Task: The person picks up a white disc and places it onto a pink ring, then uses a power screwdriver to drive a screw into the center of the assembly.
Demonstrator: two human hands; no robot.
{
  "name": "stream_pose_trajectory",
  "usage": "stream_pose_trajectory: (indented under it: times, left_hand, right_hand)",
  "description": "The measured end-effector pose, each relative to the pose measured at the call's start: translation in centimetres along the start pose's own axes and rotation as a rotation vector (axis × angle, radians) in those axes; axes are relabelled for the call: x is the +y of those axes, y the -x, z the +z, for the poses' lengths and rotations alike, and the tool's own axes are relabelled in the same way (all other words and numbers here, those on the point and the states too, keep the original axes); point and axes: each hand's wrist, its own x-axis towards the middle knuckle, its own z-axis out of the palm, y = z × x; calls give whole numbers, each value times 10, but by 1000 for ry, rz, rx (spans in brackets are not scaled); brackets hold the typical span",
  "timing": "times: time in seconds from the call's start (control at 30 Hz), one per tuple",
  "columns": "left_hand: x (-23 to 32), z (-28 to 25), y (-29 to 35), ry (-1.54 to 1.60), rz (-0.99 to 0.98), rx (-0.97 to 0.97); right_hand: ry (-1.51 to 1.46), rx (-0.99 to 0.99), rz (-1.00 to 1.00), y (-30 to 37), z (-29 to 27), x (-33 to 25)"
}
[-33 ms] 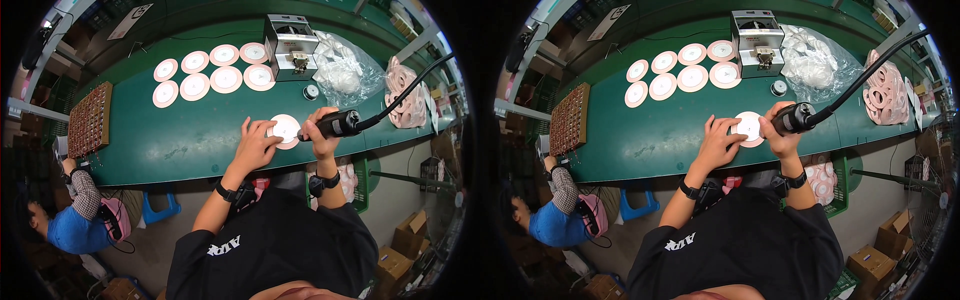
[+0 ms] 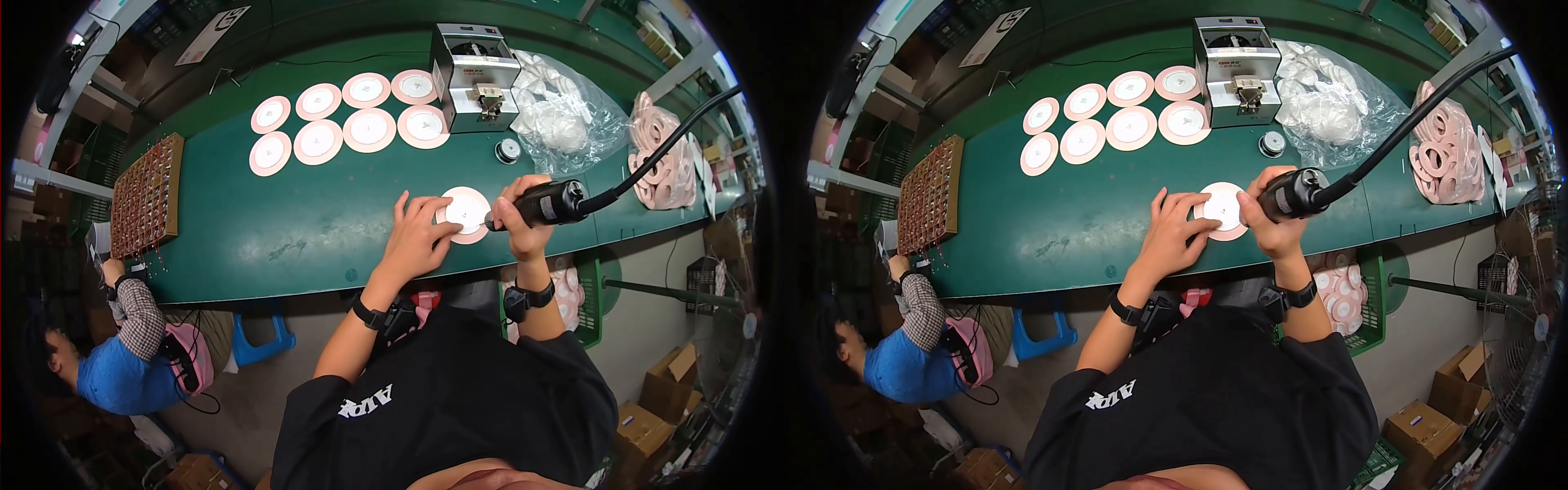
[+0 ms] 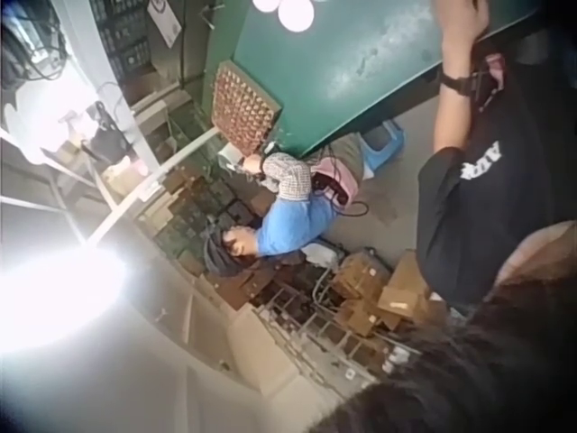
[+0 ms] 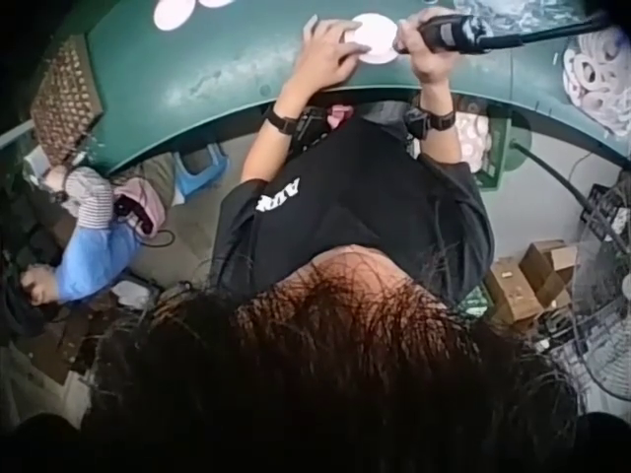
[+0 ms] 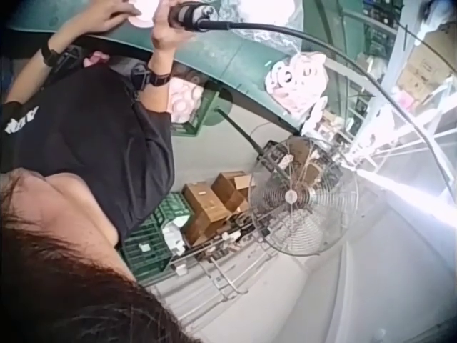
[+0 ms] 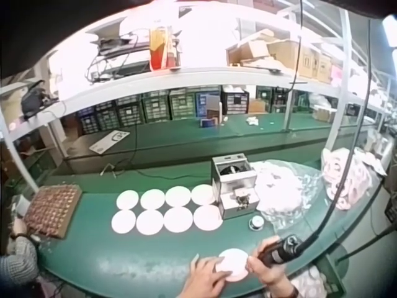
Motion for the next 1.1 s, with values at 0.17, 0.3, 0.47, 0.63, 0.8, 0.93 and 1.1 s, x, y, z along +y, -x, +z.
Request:
stream_pose_trajectory:
  times: [0.17, 0.3, 0.47, 0.63, 0.8, 0.93, 1.1]
  left_hand:
    - [1, 1, 0, -13, 6, 5]
    - [2, -1, 0, -4, -1, 6]
    - [-2, -1, 4, -22, 7, 16]
    - [-2, 1, 3, -8, 31, 1]
    - [-2, 1, 3, -5, 27, 6]
    - [-4, 1, 8, 16, 9, 7]
    - [-7, 2, 6, 10, 10, 20]
  right_hand:
    - [11, -20, 31, 0, 1, 1]
    - [6, -40, 127, -13, 2, -6]
    - [30, -64, -46, -87, 7, -30]
    - [9, 63, -266, -177, 5, -9]
    - [75, 107, -217, -204, 3, 20]
    - [47, 91, -90, -181, 10, 12]
    - [-151, -34, -33, -98, 33, -8]
